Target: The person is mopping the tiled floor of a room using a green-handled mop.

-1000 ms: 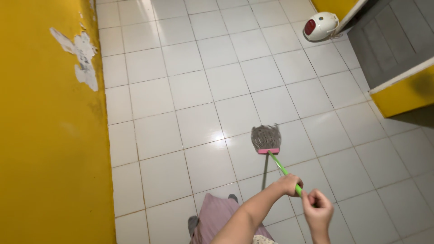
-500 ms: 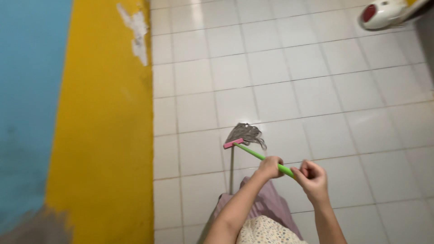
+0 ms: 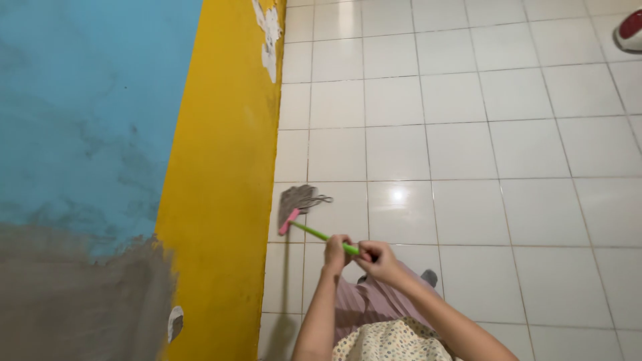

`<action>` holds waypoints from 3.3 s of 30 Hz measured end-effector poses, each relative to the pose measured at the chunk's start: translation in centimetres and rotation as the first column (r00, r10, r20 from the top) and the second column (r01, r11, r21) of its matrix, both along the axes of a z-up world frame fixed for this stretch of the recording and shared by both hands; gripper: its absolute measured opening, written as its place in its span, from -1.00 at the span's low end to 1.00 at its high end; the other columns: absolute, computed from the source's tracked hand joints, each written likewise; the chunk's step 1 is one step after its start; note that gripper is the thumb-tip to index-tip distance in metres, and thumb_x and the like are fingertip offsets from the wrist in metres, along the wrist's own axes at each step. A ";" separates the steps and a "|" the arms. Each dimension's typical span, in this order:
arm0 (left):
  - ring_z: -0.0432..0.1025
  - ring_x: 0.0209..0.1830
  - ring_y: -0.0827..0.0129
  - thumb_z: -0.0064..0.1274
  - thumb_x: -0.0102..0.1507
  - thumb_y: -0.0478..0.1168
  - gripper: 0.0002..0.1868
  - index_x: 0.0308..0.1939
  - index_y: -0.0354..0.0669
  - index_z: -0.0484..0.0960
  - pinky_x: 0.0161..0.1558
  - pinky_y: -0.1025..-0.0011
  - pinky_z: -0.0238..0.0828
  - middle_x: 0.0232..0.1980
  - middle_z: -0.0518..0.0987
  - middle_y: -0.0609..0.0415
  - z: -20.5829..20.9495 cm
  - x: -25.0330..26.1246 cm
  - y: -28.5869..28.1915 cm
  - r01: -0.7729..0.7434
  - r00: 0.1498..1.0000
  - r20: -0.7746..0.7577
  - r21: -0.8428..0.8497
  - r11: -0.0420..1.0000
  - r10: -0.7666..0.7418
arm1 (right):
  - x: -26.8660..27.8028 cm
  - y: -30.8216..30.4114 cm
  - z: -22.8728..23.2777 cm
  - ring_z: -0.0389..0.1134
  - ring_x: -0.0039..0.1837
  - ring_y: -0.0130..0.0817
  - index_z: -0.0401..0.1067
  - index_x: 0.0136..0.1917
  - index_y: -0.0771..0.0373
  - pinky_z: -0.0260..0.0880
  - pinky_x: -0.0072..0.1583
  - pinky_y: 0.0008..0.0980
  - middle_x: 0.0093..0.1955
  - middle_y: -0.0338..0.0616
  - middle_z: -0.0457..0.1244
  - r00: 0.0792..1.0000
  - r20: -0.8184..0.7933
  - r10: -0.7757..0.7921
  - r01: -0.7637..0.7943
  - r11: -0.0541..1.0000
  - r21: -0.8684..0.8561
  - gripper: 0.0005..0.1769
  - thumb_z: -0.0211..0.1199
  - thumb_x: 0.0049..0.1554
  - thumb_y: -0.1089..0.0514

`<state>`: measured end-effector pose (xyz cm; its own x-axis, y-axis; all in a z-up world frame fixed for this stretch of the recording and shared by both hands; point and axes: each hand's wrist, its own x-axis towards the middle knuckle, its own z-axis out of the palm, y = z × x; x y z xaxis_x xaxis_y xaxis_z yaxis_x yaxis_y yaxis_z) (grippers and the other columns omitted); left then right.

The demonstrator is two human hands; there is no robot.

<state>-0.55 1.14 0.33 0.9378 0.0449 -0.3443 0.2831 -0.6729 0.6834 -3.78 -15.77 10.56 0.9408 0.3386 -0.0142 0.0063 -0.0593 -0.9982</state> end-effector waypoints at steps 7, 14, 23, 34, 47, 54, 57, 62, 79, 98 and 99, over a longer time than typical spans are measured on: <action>0.48 -0.16 -0.01 0.30 -0.03 -0.24 -0.88 -0.56 -0.10 0.64 -0.08 0.15 0.45 -0.33 0.59 -0.12 -5.3 -3.8 -0.2 0.001 0.975 0.224 0.047 0.999 -0.011 | -3.2 -1.4 0.8 -0.05 -0.38 -0.60 0.02 -0.45 0.22 0.00 -0.32 -0.46 -0.50 -0.37 -0.05 0.987 -0.114 0.109 -0.108 0.994 0.017 -0.50 0.32 0.06 0.40; 0.46 -0.13 -0.07 0.35 -0.07 -0.24 -0.88 -0.57 -0.06 0.67 0.00 0.10 0.41 -0.35 0.61 -0.10 -5.0 -4.0 -12.9 0.151 0.898 0.421 -0.032 0.988 -0.124 | -6.0 -12.1 5.3 -0.11 -0.39 -0.54 0.03 -0.45 0.24 -0.04 -0.33 -0.41 -0.51 -0.33 -0.10 0.998 -0.052 0.019 -0.029 0.978 -0.207 -0.49 0.36 0.05 0.35; 0.58 -0.35 0.06 0.39 -0.11 -0.17 -0.87 -0.52 -0.02 0.76 -0.12 0.18 0.52 -0.47 0.66 -0.06 -1.5 -10.0 -37.1 0.522 0.848 0.227 -0.198 0.829 -0.479 | -16.6 -31.0 8.0 -0.12 -0.36 -0.57 0.02 -0.45 0.27 -0.08 -0.35 -0.43 -0.49 -0.34 -0.12 0.891 0.032 -0.453 0.433 0.827 -0.359 -0.47 0.40 0.02 0.32; 0.59 -0.18 0.03 0.29 -0.01 0.03 -0.68 -0.25 0.03 0.75 -0.03 0.17 0.54 -0.33 0.68 -0.06 -2.7 -19.4 -55.6 0.850 0.501 0.203 -0.298 0.434 -0.842 | -27.8 -40.2 8.1 -0.13 -0.33 -0.63 0.06 -0.42 0.28 -0.18 -0.32 -0.47 -0.42 -0.41 -0.11 0.519 0.130 -0.845 0.808 0.435 -0.397 -0.50 0.38 0.11 0.28; 0.60 -0.13 0.03 0.21 0.02 0.10 -0.65 -0.26 0.01 0.78 -0.07 0.11 0.54 -0.21 0.72 -0.05 -0.1 -19.3 -46.1 0.888 0.459 0.074 -0.055 0.456 -0.885 | -28.6 -34.5 9.3 -0.02 -0.37 -0.66 0.06 -0.40 0.21 -0.08 -0.33 -0.55 -0.42 -0.41 0.02 0.477 -0.060 -0.877 0.875 0.480 -0.059 -0.53 0.34 0.10 0.35; 0.60 -0.12 0.04 0.26 0.03 0.02 -0.75 -0.27 0.09 0.76 -0.03 0.14 0.54 -0.19 0.71 -0.04 2.2 -19.9 -28.4 0.639 0.769 -0.001 -0.025 0.769 -0.639 | -26.6 -23.6 7.8 -0.05 -0.39 -0.65 0.06 -0.41 0.18 -0.12 -0.36 -0.53 -0.45 -0.42 -0.01 0.751 -0.131 -0.647 0.653 0.757 0.003 -0.52 0.36 0.07 0.36; 0.58 -0.13 0.03 0.30 0.00 -0.03 -0.78 -0.33 0.05 0.76 -0.04 0.14 0.53 -0.22 0.69 -0.04 3.3 -21.0 -20.1 0.471 0.882 0.032 -0.024 0.882 -0.470 | -25.8 -17.3 6.2 -0.06 -0.38 -0.65 0.08 -0.43 0.17 -0.10 -0.36 -0.52 -0.45 -0.43 -0.03 0.907 -0.038 -0.419 0.420 0.907 0.025 -0.50 0.40 0.06 0.33; 0.57 -0.15 0.00 0.25 0.07 -0.03 -0.81 -0.33 0.00 0.75 -0.04 0.15 0.52 -0.27 0.67 -0.11 1.1 -23.7 -8.5 0.271 0.958 0.089 0.033 0.962 -0.273 | -25.9 -7.0 3.6 -0.02 -0.38 -0.62 0.11 -0.44 0.18 -0.03 -0.34 -0.51 -0.46 -0.41 0.00 0.975 0.029 -0.218 0.218 0.976 0.026 -0.53 0.41 0.03 0.34; 0.47 0.00 0.04 0.37 -0.06 -0.18 -0.89 -0.49 0.00 0.75 0.13 0.11 0.36 -0.27 0.66 -0.07 -4.8 -29.4 -3.5 0.140 0.975 0.159 0.121 0.983 -0.158 | -30.7 -4.4 1.7 -0.11 -0.36 -0.56 0.04 -0.43 0.27 -0.03 -0.33 -0.42 -0.49 -0.34 -0.10 0.999 -0.024 0.030 -0.032 0.993 -0.111 -0.51 0.35 0.07 0.33; 0.60 -0.23 0.06 0.30 -0.03 0.00 -0.73 -0.34 0.00 0.78 -0.07 0.20 0.57 -0.31 0.70 -0.05 -2.1 -41.6 -48.8 0.812 0.575 0.216 -0.272 0.517 -0.789 | -50.1 -34.7 10.5 -0.12 -0.34 -0.60 0.04 -0.41 0.30 -0.13 -0.34 -0.47 -0.45 -0.35 -0.11 0.631 0.146 -0.762 0.736 0.530 -0.421 -0.52 0.34 0.08 0.31; 0.60 -0.18 0.07 0.28 -0.04 -0.03 -0.73 -0.32 -0.01 0.77 -0.05 0.20 0.56 -0.28 0.71 -0.05 -2.5 -42.5 -50.4 0.834 0.534 0.227 -0.299 0.464 -0.814 | -50.8 -35.2 10.4 -0.12 -0.34 -0.61 0.05 -0.40 0.30 -0.13 -0.33 -0.48 -0.44 -0.35 -0.11 0.571 0.160 -0.805 0.775 0.464 -0.428 -0.54 0.33 0.10 0.31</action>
<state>-43.04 -49.26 -2.20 0.4911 -0.8629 -0.1194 -0.3158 -0.3042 0.8988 -54.58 -50.96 20.99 0.7957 -0.6056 -0.0074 -0.3127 -0.4004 -0.8614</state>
